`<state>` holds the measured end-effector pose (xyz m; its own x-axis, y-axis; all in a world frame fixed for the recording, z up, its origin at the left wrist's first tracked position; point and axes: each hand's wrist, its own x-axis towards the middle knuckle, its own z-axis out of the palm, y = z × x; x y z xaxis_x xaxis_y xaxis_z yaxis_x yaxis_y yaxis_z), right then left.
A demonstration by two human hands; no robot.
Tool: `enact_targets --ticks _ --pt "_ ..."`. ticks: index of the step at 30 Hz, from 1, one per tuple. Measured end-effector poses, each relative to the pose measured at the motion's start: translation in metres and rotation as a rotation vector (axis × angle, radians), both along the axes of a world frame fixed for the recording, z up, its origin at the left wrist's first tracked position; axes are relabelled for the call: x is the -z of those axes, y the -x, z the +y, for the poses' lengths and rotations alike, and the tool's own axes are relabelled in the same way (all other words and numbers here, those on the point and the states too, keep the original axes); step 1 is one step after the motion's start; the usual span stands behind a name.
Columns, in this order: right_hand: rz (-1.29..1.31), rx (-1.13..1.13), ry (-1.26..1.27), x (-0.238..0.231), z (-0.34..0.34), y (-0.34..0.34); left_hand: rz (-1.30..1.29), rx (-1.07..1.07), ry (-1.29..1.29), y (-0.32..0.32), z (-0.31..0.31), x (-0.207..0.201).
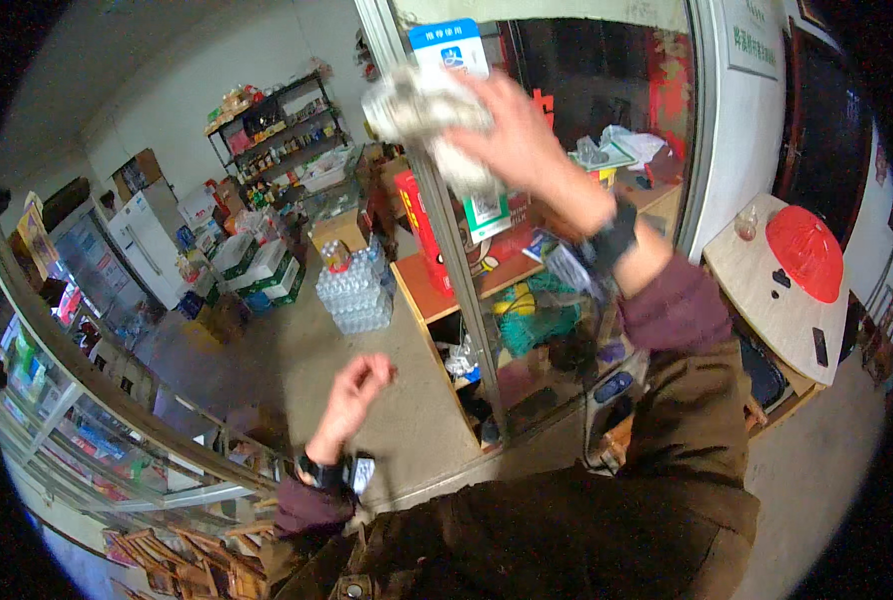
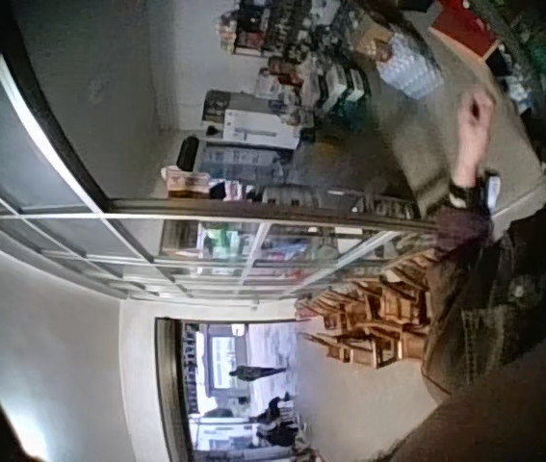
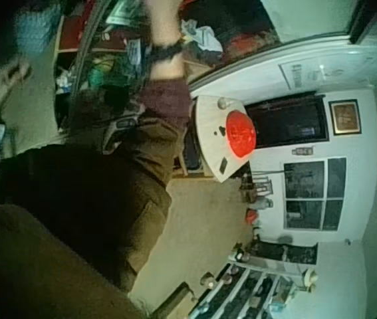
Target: The person walks through a small shop, briefly adjusts clothes on a rack, then uses a cloth to wipe a tiled wall and the glass of a display counter. The person continues wiping the counter's frame and glass while others sit nearby.
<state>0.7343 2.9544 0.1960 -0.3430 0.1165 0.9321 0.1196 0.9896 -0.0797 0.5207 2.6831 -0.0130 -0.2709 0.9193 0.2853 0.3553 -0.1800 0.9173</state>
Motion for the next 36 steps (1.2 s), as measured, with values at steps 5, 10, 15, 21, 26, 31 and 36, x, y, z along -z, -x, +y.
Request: enact_targets --ticks 5,10,15,21,26,31,36 --pt "0.224 0.143 -0.122 -0.103 -0.007 0.040 0.019 0.039 -0.176 -0.030 0.029 -0.075" --pt "0.138 0.342 -0.259 -0.102 0.017 0.090 -0.001 0.193 -0.025 -0.074 0.049 -0.038" --pt "0.243 0.191 -0.273 -0.020 0.040 0.103 -0.340 0.246 0.074 -0.092 0.054 0.028" --pt "-0.067 0.232 -0.162 0.161 0.038 0.085 -0.465 0.069 0.149 -0.092 0.051 0.066" --pt "-0.368 0.212 0.054 0.315 0.025 0.069 -0.493 -0.028 0.191 -0.110 0.052 0.083" --pt "-0.857 0.148 0.374 0.436 0.013 0.044 -0.485 -0.136 0.232 -0.122 0.030 0.087" --pt "-0.903 -0.258 1.006 0.446 0.006 0.045 -0.484 -0.297 0.242 -0.112 -0.013 0.089"
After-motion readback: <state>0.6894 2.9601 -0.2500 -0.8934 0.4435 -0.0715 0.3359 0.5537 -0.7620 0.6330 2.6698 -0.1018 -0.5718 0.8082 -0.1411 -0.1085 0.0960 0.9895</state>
